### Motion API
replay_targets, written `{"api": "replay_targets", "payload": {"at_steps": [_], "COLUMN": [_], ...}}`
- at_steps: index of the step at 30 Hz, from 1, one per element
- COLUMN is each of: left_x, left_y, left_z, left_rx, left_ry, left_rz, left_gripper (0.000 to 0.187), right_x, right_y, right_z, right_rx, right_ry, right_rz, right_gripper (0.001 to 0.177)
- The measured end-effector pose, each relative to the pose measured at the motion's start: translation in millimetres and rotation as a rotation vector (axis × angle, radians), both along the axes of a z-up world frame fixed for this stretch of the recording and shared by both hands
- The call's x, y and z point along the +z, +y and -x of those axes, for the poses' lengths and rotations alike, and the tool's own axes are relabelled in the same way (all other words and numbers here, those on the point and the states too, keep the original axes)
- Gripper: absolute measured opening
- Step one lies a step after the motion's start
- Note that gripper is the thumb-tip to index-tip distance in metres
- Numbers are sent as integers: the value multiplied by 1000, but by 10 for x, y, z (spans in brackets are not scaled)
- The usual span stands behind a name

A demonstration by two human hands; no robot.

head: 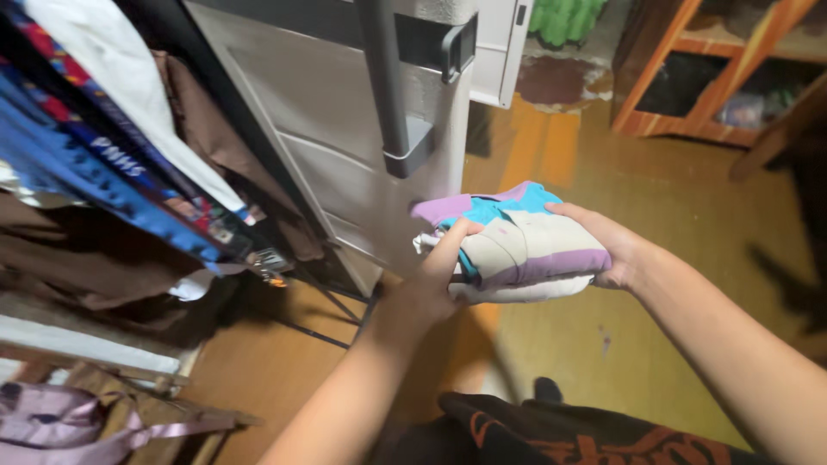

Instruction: The person folds a blue striped shirt on a bed, then places it in a wardrobe. They repeat the process with several other folded shirts, stacking them neatly inside the wardrobe.

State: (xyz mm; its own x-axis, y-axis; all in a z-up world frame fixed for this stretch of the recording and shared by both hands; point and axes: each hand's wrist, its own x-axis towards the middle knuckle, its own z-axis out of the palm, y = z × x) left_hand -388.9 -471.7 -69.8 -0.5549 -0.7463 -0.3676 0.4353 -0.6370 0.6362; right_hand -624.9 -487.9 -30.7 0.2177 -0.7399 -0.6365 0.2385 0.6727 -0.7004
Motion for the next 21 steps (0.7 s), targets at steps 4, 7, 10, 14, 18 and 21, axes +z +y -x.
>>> {"api": "replay_targets", "payload": {"at_steps": [4,7,10,14,18,21], "left_x": [-11,119,233,256,200,145], "left_y": [-277,-470,-690,-1055,-1522,-1924], "left_z": [440,801,1166,1581,1806,1914], "left_rx": [108,187,296,324,322,309], "left_ry": [-64,-77,-82,-98,-37,-47], "left_rz": [-6,-34,-101,-153,-134,-118], "left_gripper": [33,35,37,44,46,49], "right_x": [4,74,141,193,157,103], "right_y": [-513,-911,-1315,-1804,-2244,-2609], "right_z": [432,773,1065,1389,1660,1786], "right_rx": [93,186,254,304,340,303], "right_ry": [30,101,118,205,95,96], "right_rz": [3,-3,-22,-66,6,3], "right_gripper": [46,49,51,55,52,50]}}
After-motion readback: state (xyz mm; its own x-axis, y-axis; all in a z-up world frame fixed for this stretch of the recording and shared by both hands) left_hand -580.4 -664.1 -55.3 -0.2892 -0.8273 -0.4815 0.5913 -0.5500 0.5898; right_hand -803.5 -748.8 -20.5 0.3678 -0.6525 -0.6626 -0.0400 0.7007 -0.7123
